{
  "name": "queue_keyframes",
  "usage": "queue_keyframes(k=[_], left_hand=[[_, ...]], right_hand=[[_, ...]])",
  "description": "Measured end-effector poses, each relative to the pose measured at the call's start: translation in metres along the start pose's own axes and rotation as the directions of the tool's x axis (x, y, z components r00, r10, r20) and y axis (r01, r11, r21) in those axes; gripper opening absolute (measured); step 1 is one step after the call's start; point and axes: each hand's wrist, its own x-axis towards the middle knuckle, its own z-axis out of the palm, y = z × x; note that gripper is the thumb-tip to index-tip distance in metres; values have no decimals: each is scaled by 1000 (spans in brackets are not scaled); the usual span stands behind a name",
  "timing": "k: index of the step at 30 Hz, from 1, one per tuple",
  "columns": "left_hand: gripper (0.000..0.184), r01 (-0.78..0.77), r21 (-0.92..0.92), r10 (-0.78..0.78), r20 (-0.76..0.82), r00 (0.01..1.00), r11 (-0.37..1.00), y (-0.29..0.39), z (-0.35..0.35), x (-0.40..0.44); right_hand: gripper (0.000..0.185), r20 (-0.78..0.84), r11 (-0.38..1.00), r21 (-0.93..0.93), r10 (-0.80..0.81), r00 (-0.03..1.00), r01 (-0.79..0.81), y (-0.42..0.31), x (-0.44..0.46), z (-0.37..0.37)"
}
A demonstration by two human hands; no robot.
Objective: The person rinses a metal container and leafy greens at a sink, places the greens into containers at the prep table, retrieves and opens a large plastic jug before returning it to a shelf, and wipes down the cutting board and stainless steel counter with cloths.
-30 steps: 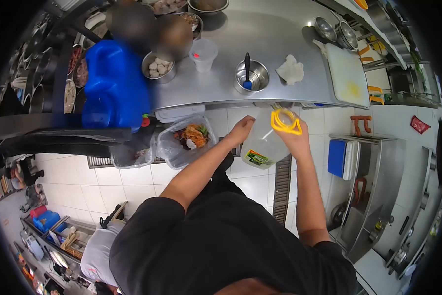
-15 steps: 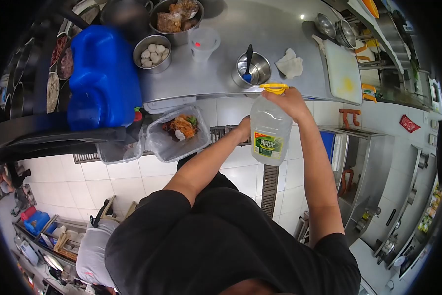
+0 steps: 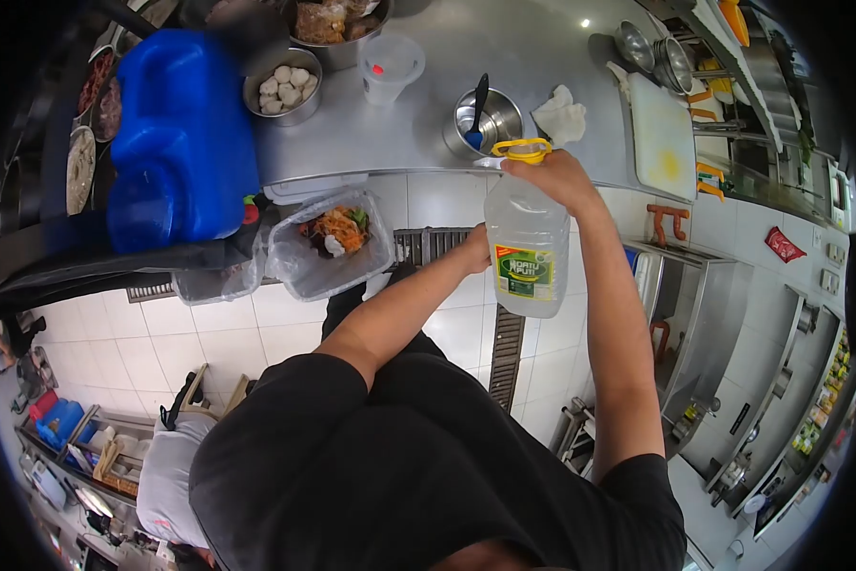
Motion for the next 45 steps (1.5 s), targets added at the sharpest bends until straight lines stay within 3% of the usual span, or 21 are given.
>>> queue_keyframes(k=[15, 18, 45], left_hand=[[36, 4, -70, -5, -9, 1000, 998, -14, -2, 12], [36, -2, -78, 1, -12, 1000, 997, -9, 6, 3], [34, 38, -50, -35, 59, 998, 998, 5, 15, -10]], right_hand=[[70, 25, 995, -87, 56, 998, -54, 0, 11, 0], [81, 30, 995, -91, 39, 999, -37, -3, 9, -1], [83, 41, 998, -59, 40, 998, -38, -3, 10, 3]])
